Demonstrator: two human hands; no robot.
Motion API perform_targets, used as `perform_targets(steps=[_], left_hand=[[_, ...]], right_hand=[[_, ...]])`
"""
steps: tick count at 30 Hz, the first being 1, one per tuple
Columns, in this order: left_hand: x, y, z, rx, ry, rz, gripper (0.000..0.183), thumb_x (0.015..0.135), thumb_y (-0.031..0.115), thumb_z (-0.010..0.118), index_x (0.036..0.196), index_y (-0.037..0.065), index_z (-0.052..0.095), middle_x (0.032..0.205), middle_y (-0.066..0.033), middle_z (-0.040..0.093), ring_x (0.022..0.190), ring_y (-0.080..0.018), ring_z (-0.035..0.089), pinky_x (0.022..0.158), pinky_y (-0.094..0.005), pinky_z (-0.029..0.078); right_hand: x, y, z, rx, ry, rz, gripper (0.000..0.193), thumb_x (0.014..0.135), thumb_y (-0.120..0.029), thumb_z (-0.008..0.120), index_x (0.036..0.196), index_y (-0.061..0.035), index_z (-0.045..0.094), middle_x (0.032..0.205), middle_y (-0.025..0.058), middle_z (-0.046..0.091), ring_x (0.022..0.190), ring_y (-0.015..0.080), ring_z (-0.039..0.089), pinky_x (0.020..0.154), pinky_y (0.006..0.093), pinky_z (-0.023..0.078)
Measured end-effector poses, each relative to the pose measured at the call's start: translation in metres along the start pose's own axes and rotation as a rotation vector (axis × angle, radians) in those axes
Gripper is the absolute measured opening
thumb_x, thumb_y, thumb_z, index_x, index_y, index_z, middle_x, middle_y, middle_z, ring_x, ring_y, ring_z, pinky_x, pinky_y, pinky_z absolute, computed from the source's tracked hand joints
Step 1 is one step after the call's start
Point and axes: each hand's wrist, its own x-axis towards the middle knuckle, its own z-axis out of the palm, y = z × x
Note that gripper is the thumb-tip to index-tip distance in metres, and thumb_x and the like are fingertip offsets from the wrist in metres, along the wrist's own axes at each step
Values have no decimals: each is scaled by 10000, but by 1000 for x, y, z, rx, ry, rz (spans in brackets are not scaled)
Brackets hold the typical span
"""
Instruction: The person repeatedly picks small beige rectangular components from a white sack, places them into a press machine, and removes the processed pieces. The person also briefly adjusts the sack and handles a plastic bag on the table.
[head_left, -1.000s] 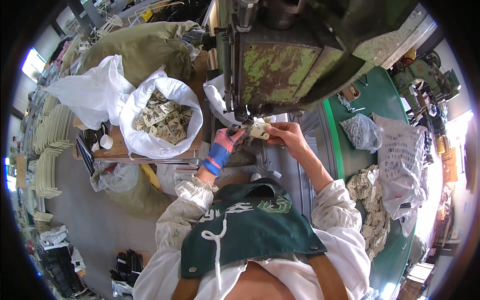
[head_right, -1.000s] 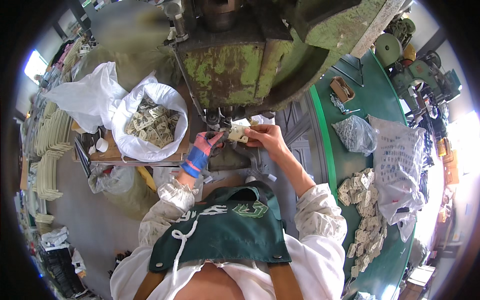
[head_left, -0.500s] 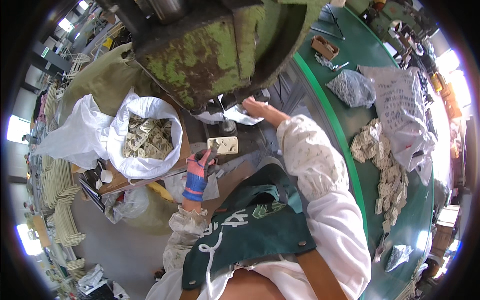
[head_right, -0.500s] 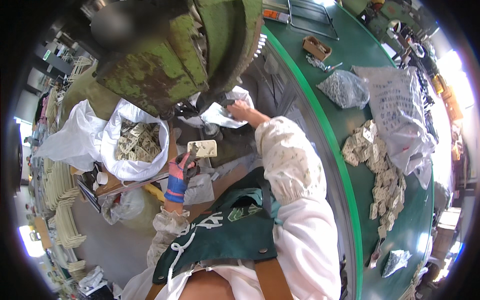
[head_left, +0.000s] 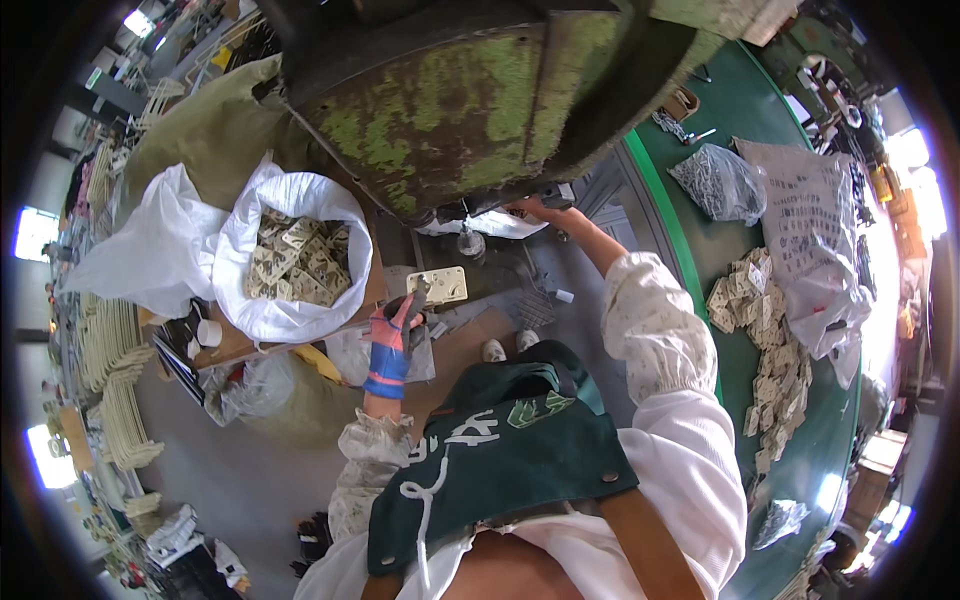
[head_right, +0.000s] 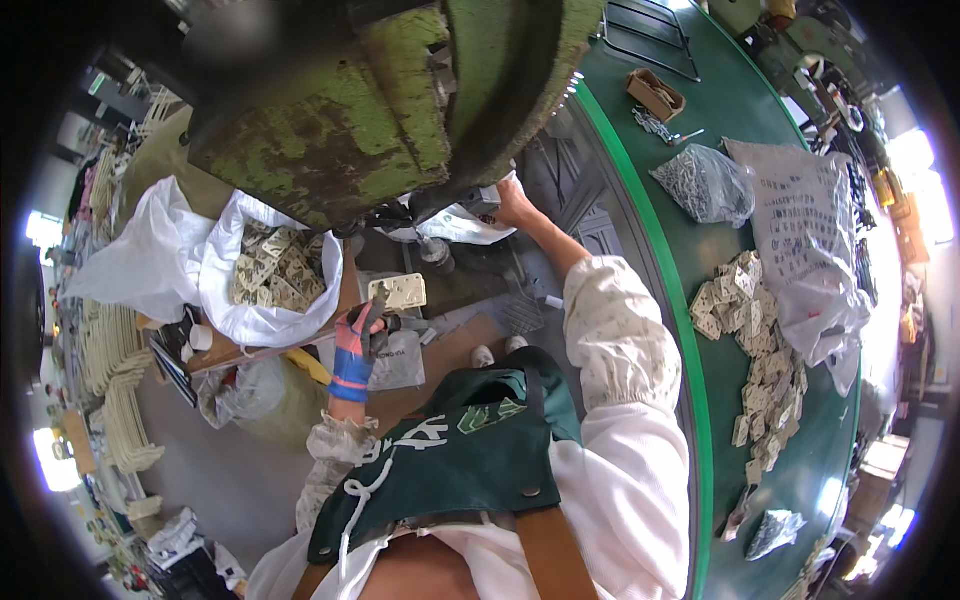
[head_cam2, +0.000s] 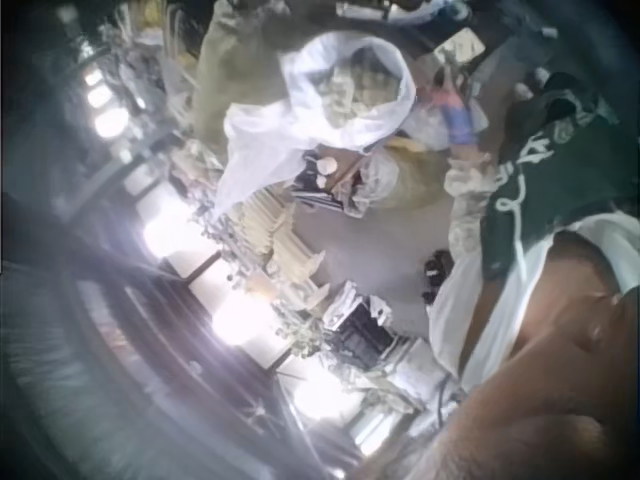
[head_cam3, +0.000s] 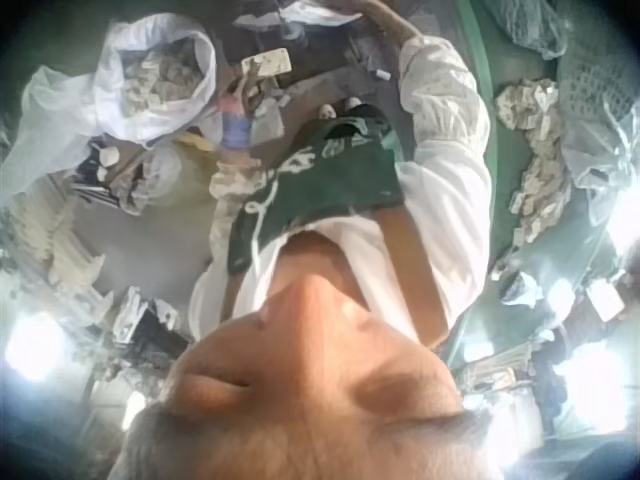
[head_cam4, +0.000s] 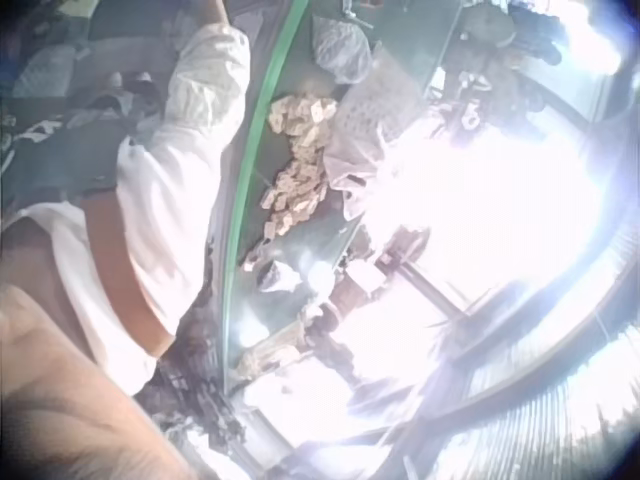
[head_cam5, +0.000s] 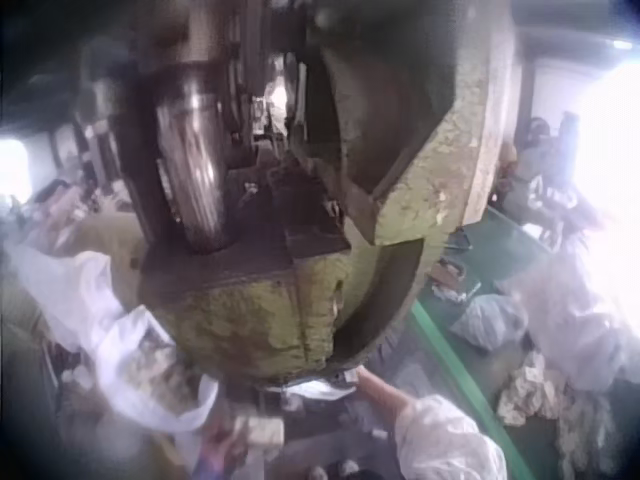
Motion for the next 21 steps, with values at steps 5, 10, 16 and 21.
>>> perform_targets(steps=[5,10,16,21], left_hand=[[12,0,15,-18,-75,95,209,867,204,584,845,0,621,608,10,508,463,-58,425,412,-222,279],[24,2,29,-236,-80,-107,193,860,157,599,932,-19,626,664,-24,526,501,-85,462,419,-213,308],[25,2,32,-80,-30,-10,207,857,193,609,929,1,630,616,-16,509,470,-84,457,411,-209,302],[17,0,38,-203,24,113,183,892,222,536,844,58,600,577,28,464,387,-71,355,423,-208,311]], right_hand=[[-21,-84,-56,409,-123,321,236,681,-103,637,881,21,658,727,-10,605,679,69,526,588,237,408],[-26,-68,-54,467,-92,173,210,695,-65,596,864,44,660,700,-17,587,612,54,475,526,224,350],[-19,-79,-36,417,3,141,157,730,-83,668,846,20,640,758,20,642,672,142,573,628,298,462],[-43,-201,-55,956,37,531,148,782,-135,699,801,-2,636,682,38,624,571,92,558,510,233,426]])
